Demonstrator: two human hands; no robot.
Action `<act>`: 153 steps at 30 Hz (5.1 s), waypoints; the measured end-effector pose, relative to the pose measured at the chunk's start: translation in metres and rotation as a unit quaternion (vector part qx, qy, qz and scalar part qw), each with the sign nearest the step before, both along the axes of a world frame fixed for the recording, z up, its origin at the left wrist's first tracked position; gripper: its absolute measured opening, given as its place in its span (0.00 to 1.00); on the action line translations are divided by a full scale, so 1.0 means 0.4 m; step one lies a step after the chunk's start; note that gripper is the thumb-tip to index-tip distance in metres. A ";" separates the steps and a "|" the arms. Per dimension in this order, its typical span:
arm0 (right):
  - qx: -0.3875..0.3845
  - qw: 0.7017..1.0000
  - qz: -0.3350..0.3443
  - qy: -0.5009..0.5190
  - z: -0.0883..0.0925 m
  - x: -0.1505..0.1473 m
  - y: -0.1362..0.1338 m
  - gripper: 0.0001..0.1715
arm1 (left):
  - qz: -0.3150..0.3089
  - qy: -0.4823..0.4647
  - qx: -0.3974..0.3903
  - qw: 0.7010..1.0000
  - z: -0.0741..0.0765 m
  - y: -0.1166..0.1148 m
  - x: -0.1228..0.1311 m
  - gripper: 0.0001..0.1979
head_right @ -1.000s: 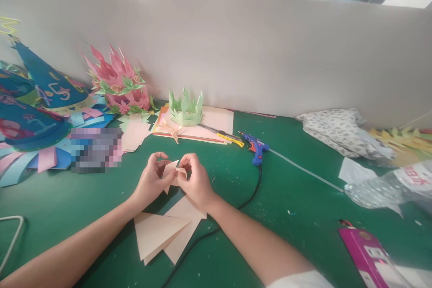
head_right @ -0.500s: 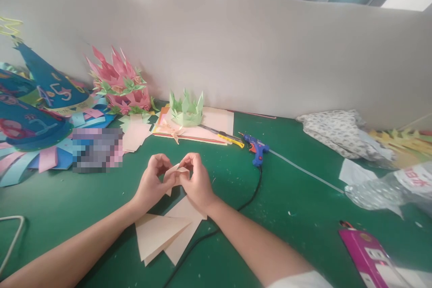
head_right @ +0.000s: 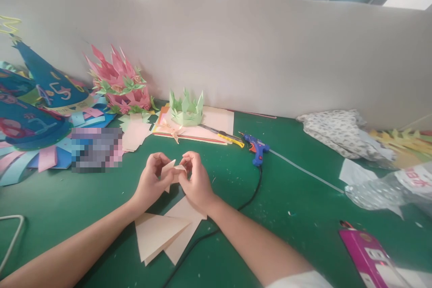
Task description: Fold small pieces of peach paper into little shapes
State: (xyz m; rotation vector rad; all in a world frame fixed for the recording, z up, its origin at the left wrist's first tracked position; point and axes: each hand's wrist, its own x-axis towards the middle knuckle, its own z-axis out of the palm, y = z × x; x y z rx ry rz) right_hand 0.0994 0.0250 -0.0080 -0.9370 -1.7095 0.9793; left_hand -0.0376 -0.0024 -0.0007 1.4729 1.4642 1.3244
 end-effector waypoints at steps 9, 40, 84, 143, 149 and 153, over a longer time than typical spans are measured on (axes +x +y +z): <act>-0.069 0.997 0.026 -0.011 -0.006 0.008 0.009 0.12 | -0.018 -0.086 -0.022 0.996 -0.021 0.019 -0.006 0.13; -0.036 0.998 0.003 0.046 0.007 0.006 0.008 0.21 | -0.063 0.059 -0.059 0.994 0.007 0.011 -0.010 0.11; 0.223 0.953 -0.137 -0.154 0.014 0.022 0.015 0.04 | -0.035 -0.199 -0.158 0.967 0.011 0.017 -0.012 0.18; 0.337 0.886 -0.068 -0.312 0.019 0.025 0.004 0.09 | -0.120 -0.313 -0.192 0.922 0.007 0.020 -0.015 0.13; 0.331 0.888 -0.062 -0.313 0.020 0.026 0.001 0.10 | -0.143 -0.342 -0.197 0.907 0.000 0.019 -0.014 0.14; 0.327 0.890 -0.059 -0.312 0.019 0.025 0.000 0.11 | -0.133 -0.322 -0.196 0.917 0.000 0.018 -0.014 0.14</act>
